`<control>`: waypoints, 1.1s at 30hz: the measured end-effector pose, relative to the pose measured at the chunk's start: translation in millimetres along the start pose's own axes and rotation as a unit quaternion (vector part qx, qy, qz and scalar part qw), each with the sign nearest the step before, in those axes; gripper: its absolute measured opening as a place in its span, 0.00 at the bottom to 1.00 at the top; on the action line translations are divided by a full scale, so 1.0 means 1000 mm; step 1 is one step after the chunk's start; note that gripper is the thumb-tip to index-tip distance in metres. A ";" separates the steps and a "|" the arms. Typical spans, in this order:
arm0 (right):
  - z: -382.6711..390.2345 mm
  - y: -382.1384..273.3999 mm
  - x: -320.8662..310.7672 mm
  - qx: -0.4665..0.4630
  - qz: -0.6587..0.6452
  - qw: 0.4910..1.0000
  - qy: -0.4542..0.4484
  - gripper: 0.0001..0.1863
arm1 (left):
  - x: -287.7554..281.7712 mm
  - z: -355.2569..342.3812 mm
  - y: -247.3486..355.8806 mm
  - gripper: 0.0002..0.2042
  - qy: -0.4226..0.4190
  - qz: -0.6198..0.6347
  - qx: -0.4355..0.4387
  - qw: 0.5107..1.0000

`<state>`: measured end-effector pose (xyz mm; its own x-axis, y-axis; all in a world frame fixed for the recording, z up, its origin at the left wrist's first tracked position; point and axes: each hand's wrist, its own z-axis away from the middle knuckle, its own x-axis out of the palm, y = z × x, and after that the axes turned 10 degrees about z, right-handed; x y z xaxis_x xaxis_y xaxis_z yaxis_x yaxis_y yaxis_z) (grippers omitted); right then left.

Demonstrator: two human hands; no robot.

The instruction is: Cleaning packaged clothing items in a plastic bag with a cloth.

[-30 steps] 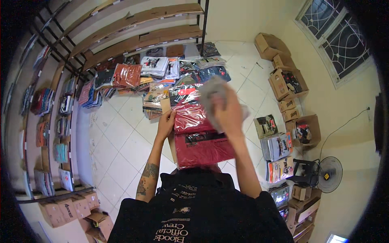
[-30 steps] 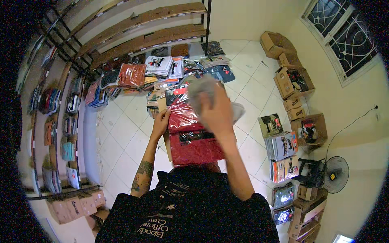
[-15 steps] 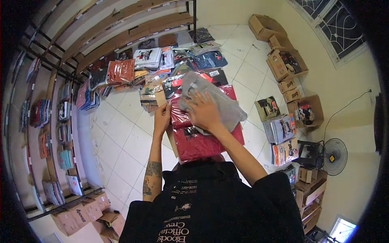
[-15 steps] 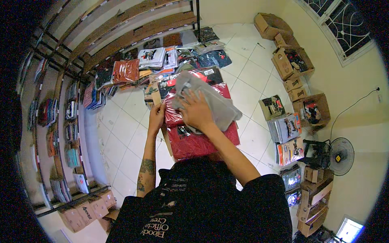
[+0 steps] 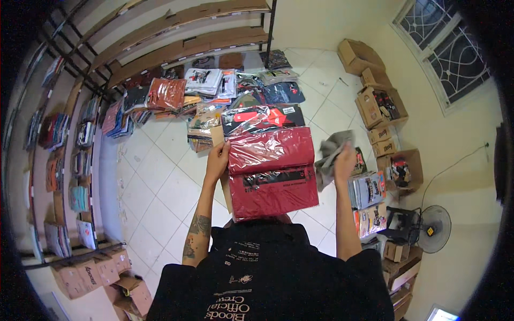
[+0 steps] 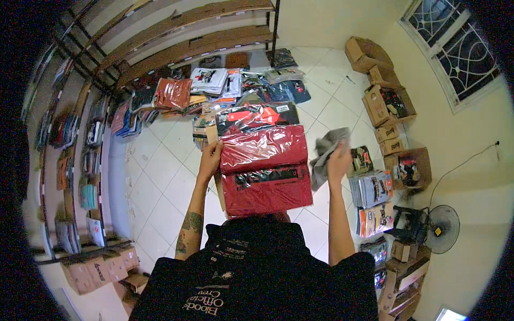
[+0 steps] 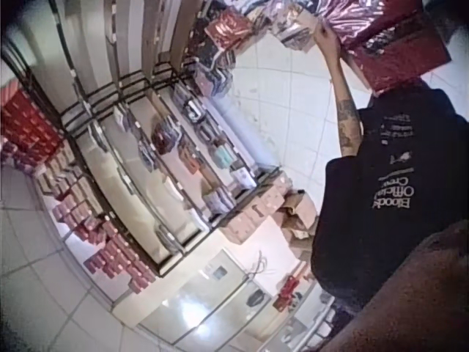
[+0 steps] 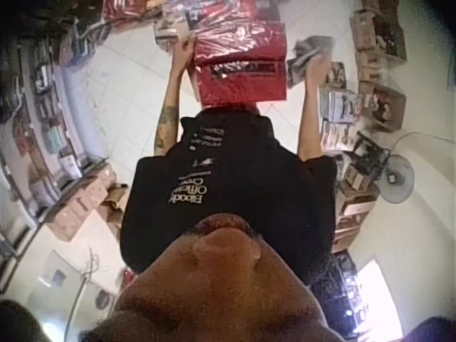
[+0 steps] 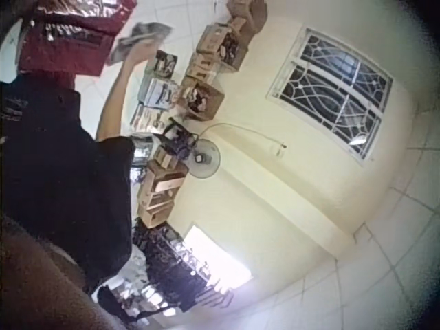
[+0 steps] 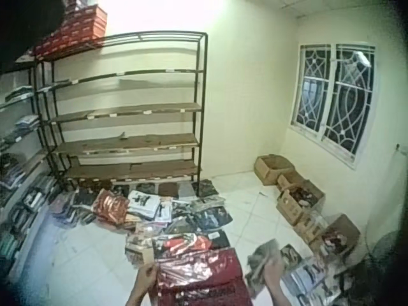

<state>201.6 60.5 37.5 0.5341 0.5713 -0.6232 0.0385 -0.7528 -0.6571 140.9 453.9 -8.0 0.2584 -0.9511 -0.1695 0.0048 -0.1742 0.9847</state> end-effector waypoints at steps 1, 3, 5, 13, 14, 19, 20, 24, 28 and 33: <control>-0.007 -0.022 -0.009 0.026 -0.030 0.995 0.087 0.23 | 0.002 -0.001 0.001 0.20 0.001 -0.001 -0.001 1.000; -0.010 -0.089 -0.035 0.010 -0.061 0.998 0.011 0.21 | 0.004 0.000 0.005 0.21 0.010 0.013 0.007 1.000; -0.002 -0.154 -0.033 -0.094 -0.075 0.993 0.007 0.18 | 0.005 0.002 0.007 0.21 0.011 0.035 0.000 0.999; 0.086 -0.211 0.088 -0.368 0.070 0.912 -0.168 0.45 | -0.026 0.003 -0.041 0.19 -0.007 0.070 -0.065 0.995; 0.088 -0.198 0.096 -0.363 0.075 0.913 -0.169 0.45 | -0.017 0.002 -0.034 0.20 0.012 0.096 -0.051 0.994; 0.090 -0.155 0.107 -0.384 0.101 0.872 -0.287 0.28 | -0.006 -0.003 -0.006 0.17 -0.015 0.051 -0.045 0.998; 0.093 -0.152 0.104 -0.372 0.080 0.882 -0.279 0.25 | -0.006 -0.003 -0.006 0.15 -0.005 0.035 -0.019 0.999; 0.082 -0.123 0.080 -0.361 0.104 0.900 -0.220 0.23 | -0.004 -0.002 0.003 0.19 -0.015 -0.009 -0.049 0.999; 0.068 -0.107 0.056 -0.308 0.174 0.912 -0.206 0.22 | -0.003 -0.001 0.007 0.21 -0.008 0.011 -0.053 0.998; 0.063 -0.077 0.048 -0.264 0.164 0.937 -0.157 0.21 | 0.002 -0.001 0.009 0.21 -0.013 0.022 -0.059 0.998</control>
<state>171.2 166.3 31.1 0.3192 0.2867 -0.9033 0.3728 -0.9143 -0.1584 142.8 450.9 0.3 0.2355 -0.9637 -0.1262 0.1085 -0.1030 0.9888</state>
